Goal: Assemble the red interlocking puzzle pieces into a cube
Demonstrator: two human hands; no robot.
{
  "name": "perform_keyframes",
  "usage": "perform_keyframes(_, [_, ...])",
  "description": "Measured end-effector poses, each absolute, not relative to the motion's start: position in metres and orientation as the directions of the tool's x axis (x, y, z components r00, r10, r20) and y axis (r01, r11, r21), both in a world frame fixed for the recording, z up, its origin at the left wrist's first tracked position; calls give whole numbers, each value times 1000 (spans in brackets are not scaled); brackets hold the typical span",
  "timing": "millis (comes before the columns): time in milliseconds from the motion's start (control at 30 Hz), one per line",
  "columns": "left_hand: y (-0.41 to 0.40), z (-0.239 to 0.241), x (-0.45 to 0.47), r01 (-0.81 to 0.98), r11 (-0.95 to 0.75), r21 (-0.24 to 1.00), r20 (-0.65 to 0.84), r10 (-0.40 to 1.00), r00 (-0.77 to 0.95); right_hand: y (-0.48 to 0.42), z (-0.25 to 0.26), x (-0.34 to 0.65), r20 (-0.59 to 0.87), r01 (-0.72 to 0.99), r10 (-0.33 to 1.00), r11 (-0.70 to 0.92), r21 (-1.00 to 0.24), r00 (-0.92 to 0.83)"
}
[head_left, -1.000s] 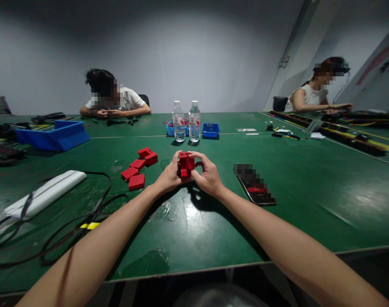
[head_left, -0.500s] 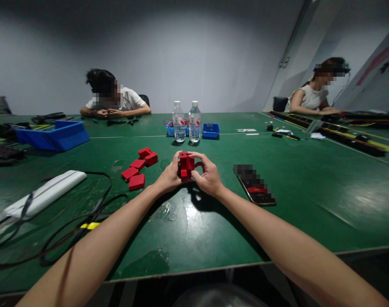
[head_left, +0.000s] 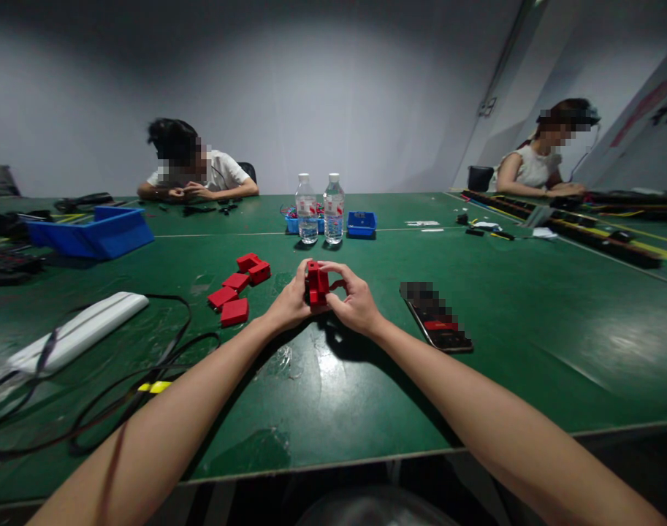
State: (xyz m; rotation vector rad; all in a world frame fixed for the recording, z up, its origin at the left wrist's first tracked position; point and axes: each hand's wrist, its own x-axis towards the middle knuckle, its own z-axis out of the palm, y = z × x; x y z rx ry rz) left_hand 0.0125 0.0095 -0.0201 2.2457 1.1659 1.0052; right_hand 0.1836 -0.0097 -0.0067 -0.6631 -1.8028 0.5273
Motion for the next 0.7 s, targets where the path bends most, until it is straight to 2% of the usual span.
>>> perform_keyframes(400, [8, -18, 13, 560, -538, 630, 383, 843, 379, -11, -6, 185, 720, 284, 633, 773, -568, -285])
perform_keyframes(700, [11, -22, 11, 533, -550, 642, 400, 834, 379, -3, -10, 188, 664, 338, 688, 724, -601, -293])
